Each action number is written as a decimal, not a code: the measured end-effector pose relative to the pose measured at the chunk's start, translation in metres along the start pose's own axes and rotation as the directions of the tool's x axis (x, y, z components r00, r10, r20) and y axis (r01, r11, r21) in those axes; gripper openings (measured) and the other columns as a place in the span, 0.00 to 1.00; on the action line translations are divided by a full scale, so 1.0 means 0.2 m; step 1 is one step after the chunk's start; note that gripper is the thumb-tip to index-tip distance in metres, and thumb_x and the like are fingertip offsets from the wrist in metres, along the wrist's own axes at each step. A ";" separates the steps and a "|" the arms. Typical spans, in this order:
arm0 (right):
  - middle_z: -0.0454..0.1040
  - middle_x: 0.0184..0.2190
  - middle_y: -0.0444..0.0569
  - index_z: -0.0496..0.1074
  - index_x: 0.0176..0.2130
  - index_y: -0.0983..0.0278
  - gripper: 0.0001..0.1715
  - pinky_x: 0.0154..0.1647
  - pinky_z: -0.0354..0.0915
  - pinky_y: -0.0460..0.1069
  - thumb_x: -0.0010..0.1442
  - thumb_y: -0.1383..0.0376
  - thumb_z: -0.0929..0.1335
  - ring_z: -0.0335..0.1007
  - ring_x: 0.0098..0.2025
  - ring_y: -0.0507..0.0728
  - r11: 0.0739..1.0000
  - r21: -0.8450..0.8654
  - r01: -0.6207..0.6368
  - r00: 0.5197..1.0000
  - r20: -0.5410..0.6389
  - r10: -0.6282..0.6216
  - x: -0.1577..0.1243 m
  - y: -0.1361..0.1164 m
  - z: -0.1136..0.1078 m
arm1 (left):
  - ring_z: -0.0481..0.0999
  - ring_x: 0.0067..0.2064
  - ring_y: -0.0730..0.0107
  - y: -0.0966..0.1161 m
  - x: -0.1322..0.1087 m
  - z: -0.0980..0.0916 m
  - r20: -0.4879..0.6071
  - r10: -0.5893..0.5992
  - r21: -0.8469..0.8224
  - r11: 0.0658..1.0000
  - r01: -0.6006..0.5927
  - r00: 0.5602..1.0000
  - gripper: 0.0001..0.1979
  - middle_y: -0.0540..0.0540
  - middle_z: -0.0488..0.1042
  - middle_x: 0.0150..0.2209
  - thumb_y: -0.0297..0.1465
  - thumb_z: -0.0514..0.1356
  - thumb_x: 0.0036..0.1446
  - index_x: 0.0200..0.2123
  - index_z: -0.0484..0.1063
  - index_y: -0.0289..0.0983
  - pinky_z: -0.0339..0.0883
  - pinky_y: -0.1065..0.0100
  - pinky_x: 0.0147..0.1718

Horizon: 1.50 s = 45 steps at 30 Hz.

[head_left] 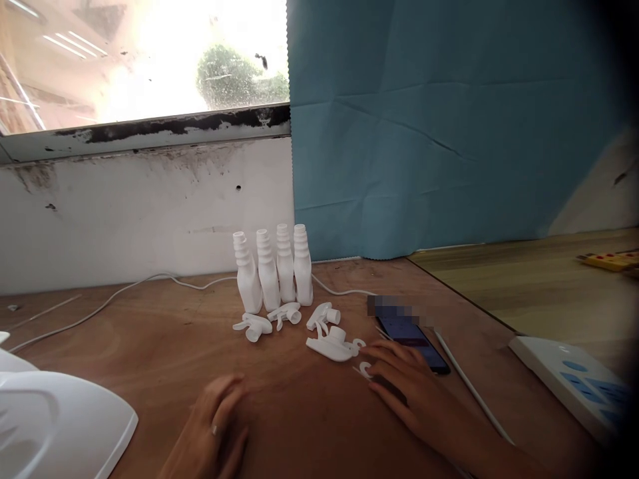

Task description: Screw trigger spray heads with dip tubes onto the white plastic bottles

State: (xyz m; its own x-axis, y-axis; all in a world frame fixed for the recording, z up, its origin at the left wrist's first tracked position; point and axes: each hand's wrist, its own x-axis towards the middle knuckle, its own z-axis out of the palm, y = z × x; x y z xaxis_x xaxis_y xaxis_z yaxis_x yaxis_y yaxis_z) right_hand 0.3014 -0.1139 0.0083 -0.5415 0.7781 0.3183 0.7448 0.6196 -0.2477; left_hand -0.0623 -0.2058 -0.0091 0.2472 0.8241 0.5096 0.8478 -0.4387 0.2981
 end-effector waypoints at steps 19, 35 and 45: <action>0.75 0.34 0.48 0.71 0.40 0.60 0.07 0.40 0.69 0.53 0.63 0.67 0.64 0.72 0.37 0.59 0.953 0.266 -0.148 0.987 -0.026 0.161 0.01 -0.07 0.01 | 0.72 0.51 0.56 -0.15 0.40 0.15 -0.018 0.043 0.097 0.994 -0.041 0.999 0.15 0.40 0.71 0.50 0.33 0.54 0.64 0.53 0.66 0.39 0.69 0.55 0.49; 0.77 0.39 0.52 0.69 0.56 0.59 0.22 0.39 0.68 0.51 0.65 0.73 0.64 0.72 0.36 0.56 0.892 0.264 0.368 0.913 -0.287 -0.291 -0.05 -0.24 0.01 | 0.77 0.32 0.69 0.45 0.33 0.16 0.080 -0.008 -0.373 0.927 0.038 0.997 0.12 0.49 0.77 0.31 0.33 0.50 0.67 0.36 0.72 0.43 0.71 0.74 0.34; 0.73 0.49 0.55 0.65 0.59 0.61 0.25 0.49 0.68 0.50 0.64 0.75 0.63 0.70 0.48 0.56 0.884 0.353 0.307 0.952 -0.109 -0.287 -0.04 -0.33 -0.02 | 0.77 0.34 0.70 0.39 0.28 0.23 0.141 0.128 -0.518 0.855 -0.038 0.982 0.16 0.48 0.77 0.38 0.41 0.55 0.64 0.52 0.64 0.41 0.72 0.74 0.33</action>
State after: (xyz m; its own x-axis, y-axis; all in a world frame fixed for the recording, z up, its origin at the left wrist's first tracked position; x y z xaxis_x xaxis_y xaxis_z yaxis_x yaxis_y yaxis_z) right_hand 0.2579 -0.1608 0.0255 -0.6867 0.5513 0.4737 0.3541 0.8229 -0.4444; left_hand 0.0395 -0.1771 0.0069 0.4175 0.8031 0.4252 0.4722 -0.5915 0.6535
